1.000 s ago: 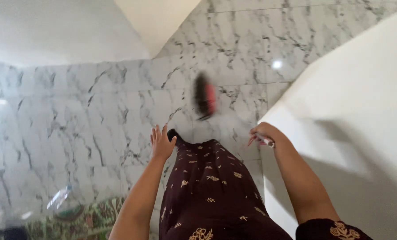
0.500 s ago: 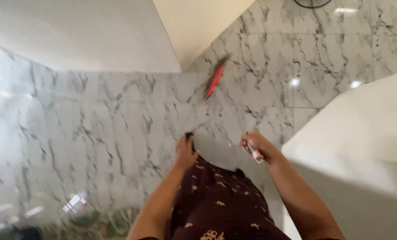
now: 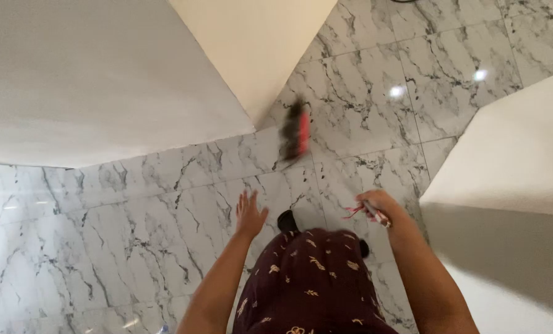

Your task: Sweeping a marble floor with a broom.

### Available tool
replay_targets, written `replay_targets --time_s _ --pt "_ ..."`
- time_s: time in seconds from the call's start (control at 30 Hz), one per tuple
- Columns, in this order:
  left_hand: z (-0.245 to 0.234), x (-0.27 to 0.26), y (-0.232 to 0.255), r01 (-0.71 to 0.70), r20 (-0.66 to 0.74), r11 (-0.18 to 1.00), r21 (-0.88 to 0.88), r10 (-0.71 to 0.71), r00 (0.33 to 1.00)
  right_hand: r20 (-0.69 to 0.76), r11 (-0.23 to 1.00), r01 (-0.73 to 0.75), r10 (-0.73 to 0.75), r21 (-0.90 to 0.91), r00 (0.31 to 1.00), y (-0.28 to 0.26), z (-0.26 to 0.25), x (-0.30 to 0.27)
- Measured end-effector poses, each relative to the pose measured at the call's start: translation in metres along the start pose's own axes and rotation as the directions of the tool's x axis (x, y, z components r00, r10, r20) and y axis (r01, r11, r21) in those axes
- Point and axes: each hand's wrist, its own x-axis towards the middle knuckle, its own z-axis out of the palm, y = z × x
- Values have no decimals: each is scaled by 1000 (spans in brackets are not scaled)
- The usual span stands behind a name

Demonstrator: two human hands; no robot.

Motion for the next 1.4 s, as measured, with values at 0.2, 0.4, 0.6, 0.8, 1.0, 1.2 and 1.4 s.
replay_targets --time_s 0.2,0.4,0.6,0.8,1.0,1.2,1.4 --pt "-52 21 51 -16 -128 985 -170 -6 992 -229 992 113 -98 53 969 -55 38 4" --pt "-39 43 63 -113 -92 978 -177 98 991 -7 925 190 -199 330 980 -107 39 -10" --pt "-23 106 84 -99 -13 995 -31 99 995 43 917 221 -249 331 968 -151 28 26" --pt "-77 192 161 -120 24 992 -30 121 992 45 932 90 -113 351 993 -154 -88 111" --pt "-67 252 235 -126 48 986 -112 132 990 -141 970 53 -20 239 990 -216 -130 86" --pt "-51 274 261 -154 96 975 -160 171 981 -16 909 285 -294 303 956 -257 -107 125" --pt "-63 292 248 -186 15 981 -48 187 982 58 939 199 -224 280 973 -286 -106 152"
